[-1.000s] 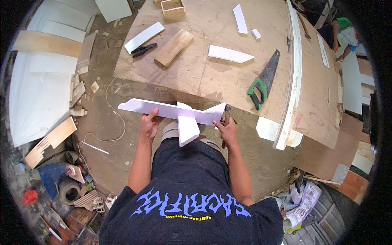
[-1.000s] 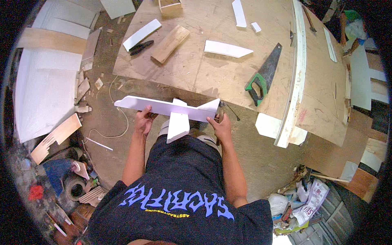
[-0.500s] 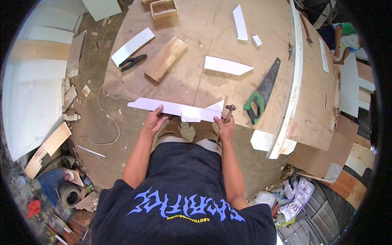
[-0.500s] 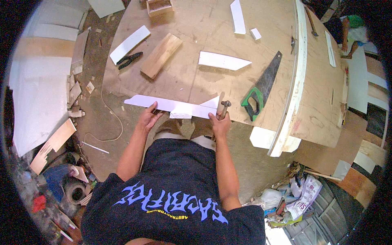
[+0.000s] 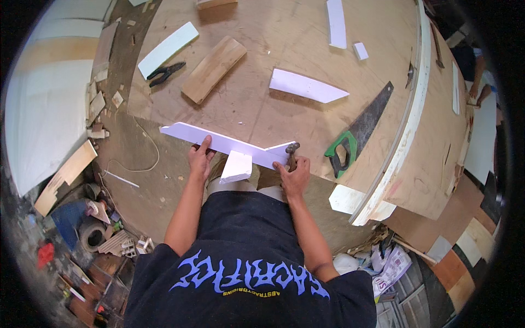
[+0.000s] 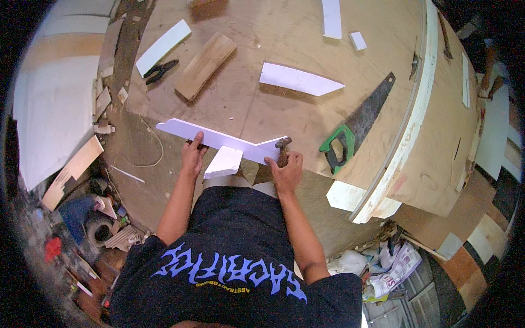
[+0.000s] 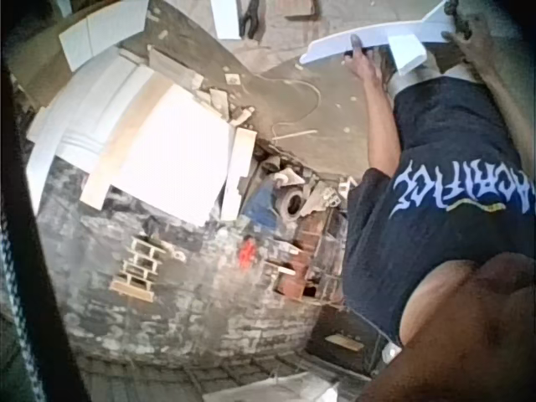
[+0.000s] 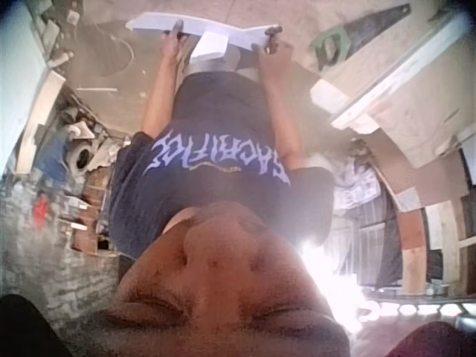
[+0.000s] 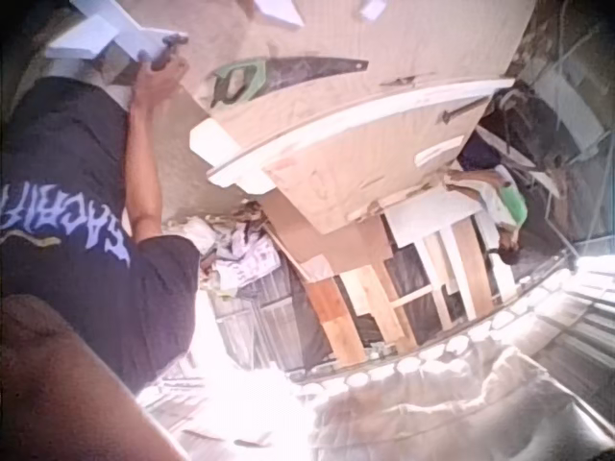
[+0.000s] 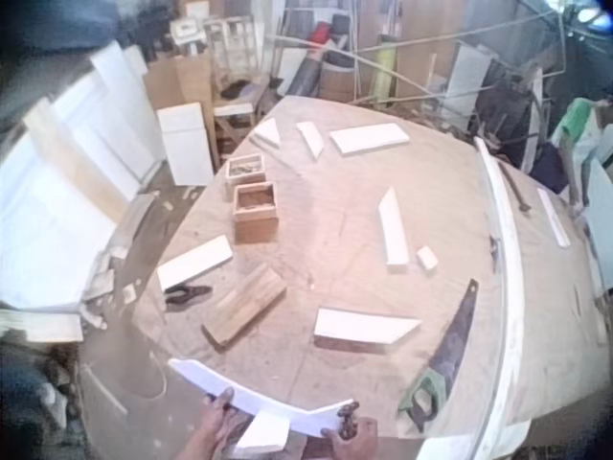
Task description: The person assembles pieces of a white wooden model, aligning wood components and driving small nails into them using a hammer.
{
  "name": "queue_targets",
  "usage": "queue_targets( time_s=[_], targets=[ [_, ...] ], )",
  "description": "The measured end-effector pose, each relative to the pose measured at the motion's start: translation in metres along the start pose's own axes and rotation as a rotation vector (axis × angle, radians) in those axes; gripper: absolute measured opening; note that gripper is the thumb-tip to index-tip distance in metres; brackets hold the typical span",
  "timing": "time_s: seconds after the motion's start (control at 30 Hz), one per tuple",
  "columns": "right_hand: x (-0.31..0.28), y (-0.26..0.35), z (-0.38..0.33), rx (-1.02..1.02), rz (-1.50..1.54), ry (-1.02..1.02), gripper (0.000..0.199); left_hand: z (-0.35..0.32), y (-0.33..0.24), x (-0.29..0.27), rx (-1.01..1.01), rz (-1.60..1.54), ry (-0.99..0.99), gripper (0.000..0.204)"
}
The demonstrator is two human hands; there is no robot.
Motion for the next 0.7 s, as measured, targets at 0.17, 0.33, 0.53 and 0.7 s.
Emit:
queue_targets(
  time_s=[0.17, 0.33, 0.53, 0.7],
  targets=[
    [0.001, 0.001, 0.012, 0.025, 0.003, 0.128, 0.056, -0.063, 0.002, 0.004, 0.225, 0.175, -0.376, 0.051],
    [-0.004, 0.006, 0.019, 0.171, 0.105, 0.277, 0.054, -0.18, -0.035, 0.068, 1.104, 0.305, -0.03, 0.047],
    [0.003, -0.007, 0.022, 0.177, 0.153, 0.305, 0.054, -0.156, -0.007, 0.086, 1.011, 0.189, -0.06, 0.028],
    [0.007, -0.012, 0.021, 0.155, 0.171, 0.303, 0.054, -0.129, 0.013, 0.094, 1.129, 0.083, -0.164, 0.016]
  ],
)
Point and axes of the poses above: each hand's wrist, its own z-axis towards the middle knuckle, its own x-axis out of the palm, y = z × x, the point moved 4 cm from there along z, towards the middle knuckle, and after that the axes turned 3 degrees about x, right-handed, at the moved point
